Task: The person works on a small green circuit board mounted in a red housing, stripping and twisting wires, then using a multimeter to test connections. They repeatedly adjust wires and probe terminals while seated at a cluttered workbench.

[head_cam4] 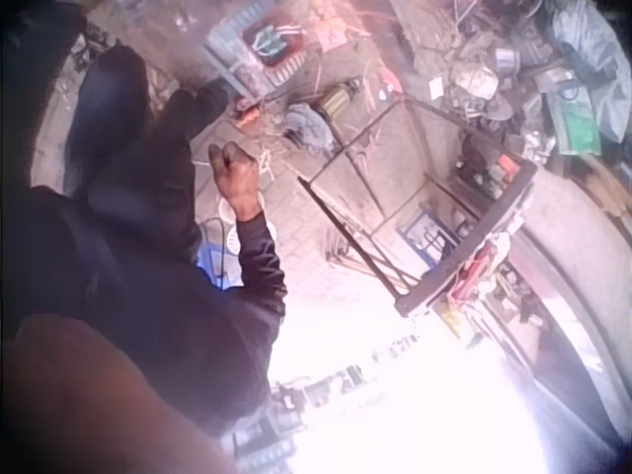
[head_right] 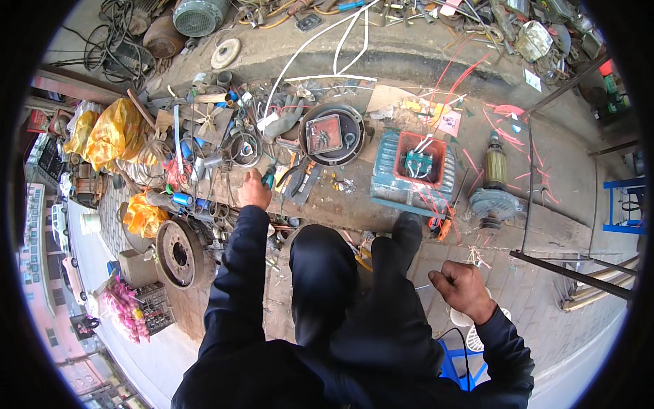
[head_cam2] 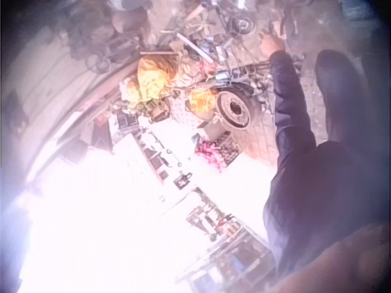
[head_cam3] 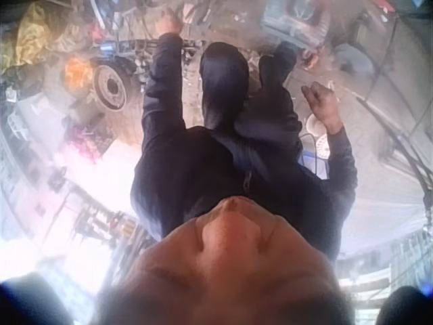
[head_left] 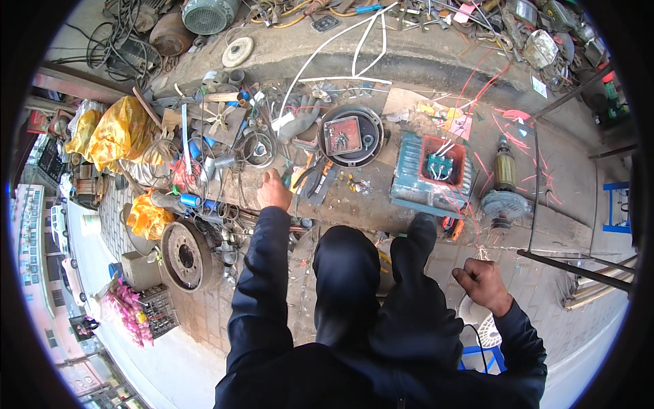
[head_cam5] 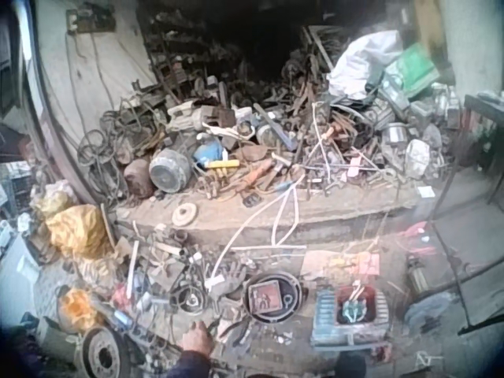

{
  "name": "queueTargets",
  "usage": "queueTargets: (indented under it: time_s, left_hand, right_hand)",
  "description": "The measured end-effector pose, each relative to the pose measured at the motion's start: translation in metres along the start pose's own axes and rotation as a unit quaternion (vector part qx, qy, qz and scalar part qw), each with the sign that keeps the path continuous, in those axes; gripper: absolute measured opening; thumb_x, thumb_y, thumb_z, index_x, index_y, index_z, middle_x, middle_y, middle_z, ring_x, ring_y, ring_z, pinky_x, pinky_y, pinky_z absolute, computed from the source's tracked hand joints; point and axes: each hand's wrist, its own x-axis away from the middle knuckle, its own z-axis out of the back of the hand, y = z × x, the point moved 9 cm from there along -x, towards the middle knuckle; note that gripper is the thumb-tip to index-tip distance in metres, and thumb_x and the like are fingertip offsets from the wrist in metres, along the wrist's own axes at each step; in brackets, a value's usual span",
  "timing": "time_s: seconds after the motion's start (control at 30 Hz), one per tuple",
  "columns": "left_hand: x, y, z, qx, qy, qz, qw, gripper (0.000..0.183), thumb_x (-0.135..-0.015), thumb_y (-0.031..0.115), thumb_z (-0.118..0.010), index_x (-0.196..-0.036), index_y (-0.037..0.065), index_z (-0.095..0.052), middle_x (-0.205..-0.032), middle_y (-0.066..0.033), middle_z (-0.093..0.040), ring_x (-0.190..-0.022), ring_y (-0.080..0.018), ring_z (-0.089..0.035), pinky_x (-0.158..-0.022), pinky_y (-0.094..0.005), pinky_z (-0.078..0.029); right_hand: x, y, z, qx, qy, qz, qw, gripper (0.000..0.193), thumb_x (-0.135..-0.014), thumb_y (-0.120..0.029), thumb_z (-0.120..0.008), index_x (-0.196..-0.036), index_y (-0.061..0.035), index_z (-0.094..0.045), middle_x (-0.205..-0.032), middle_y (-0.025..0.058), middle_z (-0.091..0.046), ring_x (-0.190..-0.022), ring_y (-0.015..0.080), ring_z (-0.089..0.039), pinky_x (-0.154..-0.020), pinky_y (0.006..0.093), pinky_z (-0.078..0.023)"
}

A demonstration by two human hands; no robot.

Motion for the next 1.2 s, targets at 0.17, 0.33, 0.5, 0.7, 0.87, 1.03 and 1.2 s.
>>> queueTargets:
  time_s: [0.17,0.33,0.5,0.7,0.87,1.03,1.2]
  left_hand:
    - [-0.007,-0.022,0.036,0.021,0.071,0.075,0.994,0.046,-0.088,0.016,-0.079,-0.124,0.006,-0.051,-0.122,-0.0245,-0.069,-0.106,-0.0486,-0.072,-0.089,-0.0594,-0.058]
    - [0.019,0.068,0.133,0.282,0.118,-0.015,0.952,0.037,-0.087,0.018,-0.085,-0.109,0.003,-0.059,-0.096,-0.0166,-0.072,-0.087,-0.0342,-0.074,-0.077,-0.0491,-0.058]
    - [0.095,0.262,0.217,0.486,0.092,-0.207,0.844,0.029,-0.094,0.006,-0.082,-0.109,0.002,-0.058,-0.08,-0.0053,-0.067,-0.069,-0.0099,-0.063,-0.059,-0.0304,-0.053]
    - [0.133,0.385,0.216,0.536,-0.034,-0.251,0.805,0.033,-0.09,0.006,-0.082,-0.114,-0.002,-0.062,-0.081,-0.0104,-0.071,-0.072,-0.0156,-0.068,-0.067,-0.0345,-0.058]
    - [0.146,0.396,0.156,0.54,-0.112,-0.356,0.754,0.023,-0.096,0.004,-0.076,-0.116,-0.001,-0.067,-0.098,-0.0153,-0.072,-0.083,-0.0289,-0.074,-0.076,-0.0383,-0.06]
    - [0.158,0.367,0.103,0.399,-0.041,-0.416,0.816,0.04,-0.092,0.002,-0.072,-0.132,0.006,-0.068,-0.127,-0.0152,-0.068,-0.114,-0.0389,-0.067,-0.094,-0.0458,-0.058]
    - [0.169,0.365,0.082,0.354,0.006,-0.449,0.82,0.05,-0.086,0.002,-0.074,-0.136,0.0,-0.067,-0.134,-0.013,-0.067,-0.113,-0.034,-0.064,-0.1,-0.0426,-0.056]
  right_hand:
    - [0.008,-0.053,0.031,-0.066,0.015,0.025,0.997,0.034,-0.096,-0.014,-0.081,-0.076,-0.0017,-0.057,-0.065,0.0108,-0.053,-0.058,0.0221,-0.053,-0.057,0.0379,-0.044]
    - [-0.027,-0.101,0.125,-0.107,0.144,0.05,0.983,0.022,-0.103,-0.02,-0.072,-0.112,0.0005,-0.067,-0.097,0.0052,-0.067,-0.09,0.0165,-0.063,-0.082,0.0333,-0.051]
    - [-0.13,-0.144,0.124,-0.249,0.041,0.069,0.965,0.091,-0.105,-0.034,-0.073,-0.171,0.0037,-0.022,-0.164,0.0276,-0.044,-0.154,0.0321,-0.045,-0.126,0.045,-0.038]
    - [-0.158,-0.107,0.092,-0.469,0.044,-0.022,0.882,0.063,-0.107,-0.041,-0.072,-0.149,0.0029,-0.054,-0.141,0.0138,-0.063,-0.131,0.0225,-0.061,-0.111,0.0359,-0.05]
    - [-0.138,-0.006,0.075,-0.58,0.043,-0.182,0.793,0.029,-0.105,-0.032,-0.072,-0.116,-0.005,-0.069,-0.1,0.0042,-0.07,-0.087,0.0164,-0.066,-0.077,0.0339,-0.054]
    - [-0.122,0.073,0.096,-0.121,0.044,-0.243,0.961,0.034,-0.104,-0.033,-0.071,-0.112,-0.0002,-0.072,-0.098,0.0129,-0.076,-0.086,0.0275,-0.072,-0.075,0.043,-0.056]
    - [-0.139,0.053,0.105,0.302,0.003,-0.093,0.949,0.037,-0.104,-0.035,-0.069,-0.118,0.0,-0.07,-0.109,0.0275,-0.075,-0.099,0.0468,-0.072,-0.086,0.0539,-0.057]
